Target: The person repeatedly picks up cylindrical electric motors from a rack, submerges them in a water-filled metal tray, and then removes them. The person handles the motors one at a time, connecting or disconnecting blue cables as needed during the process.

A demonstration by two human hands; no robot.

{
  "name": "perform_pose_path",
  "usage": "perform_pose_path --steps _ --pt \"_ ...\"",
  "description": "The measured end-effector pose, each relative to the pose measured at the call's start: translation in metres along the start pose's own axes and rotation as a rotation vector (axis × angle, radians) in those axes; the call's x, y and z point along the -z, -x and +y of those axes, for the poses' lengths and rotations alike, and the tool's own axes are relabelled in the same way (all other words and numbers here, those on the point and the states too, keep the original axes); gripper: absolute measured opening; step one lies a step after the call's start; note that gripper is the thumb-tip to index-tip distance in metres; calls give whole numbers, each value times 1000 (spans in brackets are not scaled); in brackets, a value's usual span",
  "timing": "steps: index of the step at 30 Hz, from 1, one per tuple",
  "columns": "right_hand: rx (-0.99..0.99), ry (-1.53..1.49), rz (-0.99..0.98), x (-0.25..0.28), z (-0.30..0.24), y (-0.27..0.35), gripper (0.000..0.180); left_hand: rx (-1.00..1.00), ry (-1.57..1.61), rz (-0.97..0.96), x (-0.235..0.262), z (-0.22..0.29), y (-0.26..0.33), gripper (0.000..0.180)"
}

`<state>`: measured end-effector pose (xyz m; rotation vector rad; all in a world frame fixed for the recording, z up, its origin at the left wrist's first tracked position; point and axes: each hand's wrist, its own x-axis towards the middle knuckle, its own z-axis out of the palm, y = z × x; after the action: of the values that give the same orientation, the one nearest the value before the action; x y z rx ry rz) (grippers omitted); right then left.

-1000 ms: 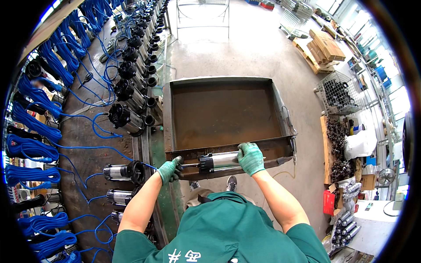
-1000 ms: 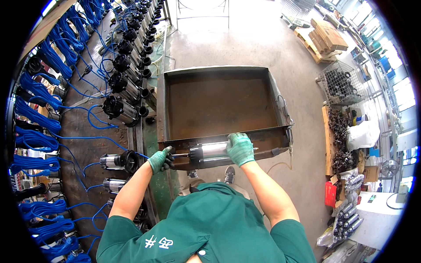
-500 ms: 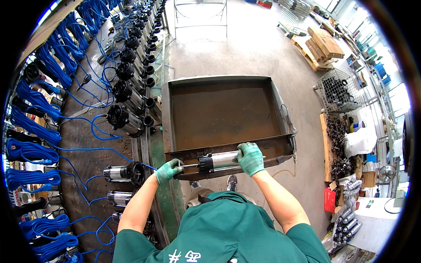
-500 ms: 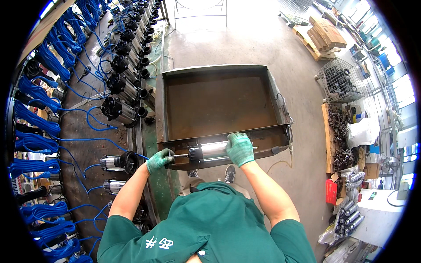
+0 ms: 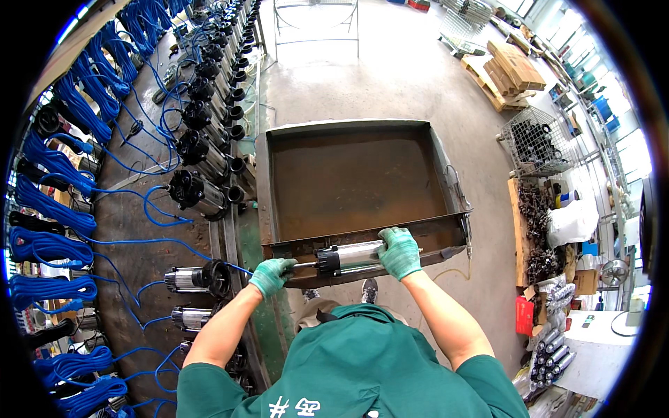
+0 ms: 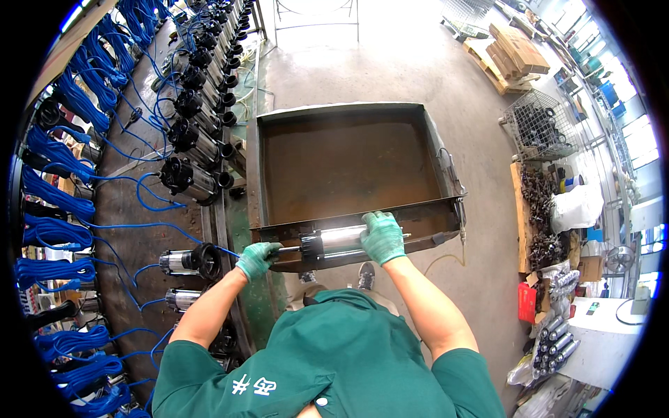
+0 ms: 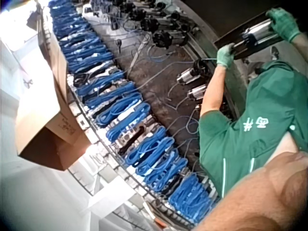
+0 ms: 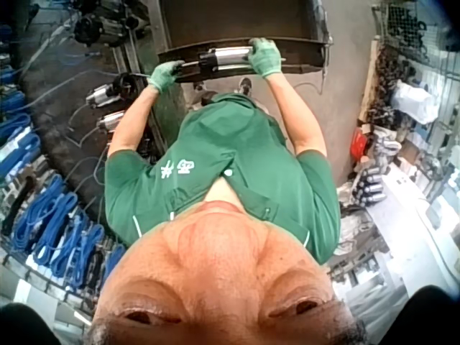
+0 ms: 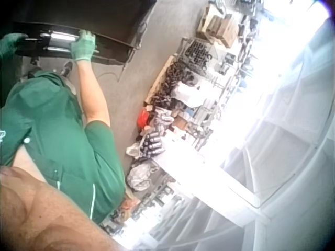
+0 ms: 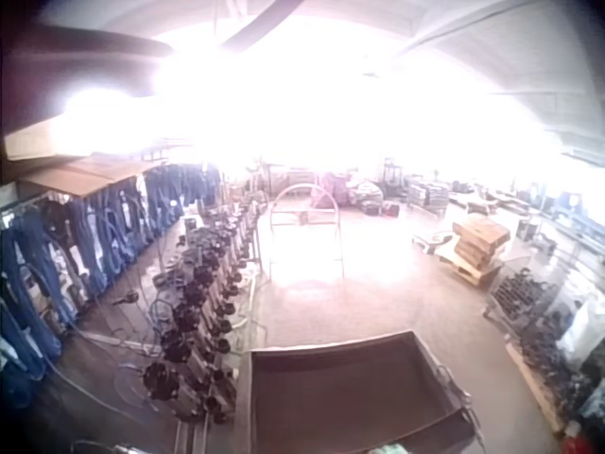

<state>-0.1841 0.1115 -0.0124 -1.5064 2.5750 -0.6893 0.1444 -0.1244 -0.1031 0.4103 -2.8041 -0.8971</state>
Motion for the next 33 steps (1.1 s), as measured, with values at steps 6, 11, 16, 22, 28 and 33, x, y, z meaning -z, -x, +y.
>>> perform_pose_path --steps 6,11,16,22,28,33 --pt "23 8 5 1 2 -1 25 202 -95 -124 15 17 -7 40" --pt "35 0 13 3 2 -2 24 949 766 -489 38 9 -19 57" --pt "29 -3 9 2 2 -2 23 999 1128 -393 25 5 -11 25" --pt "42 -5 26 0 3 -2 22 406 495 85 -11 8 0 28" --pt "33 -7 18 2 3 -2 23 668 673 -446 24 3 -27 13" --pt "43 0 1 2 1 -4 24 504 495 -288 4 -9 -15 17"
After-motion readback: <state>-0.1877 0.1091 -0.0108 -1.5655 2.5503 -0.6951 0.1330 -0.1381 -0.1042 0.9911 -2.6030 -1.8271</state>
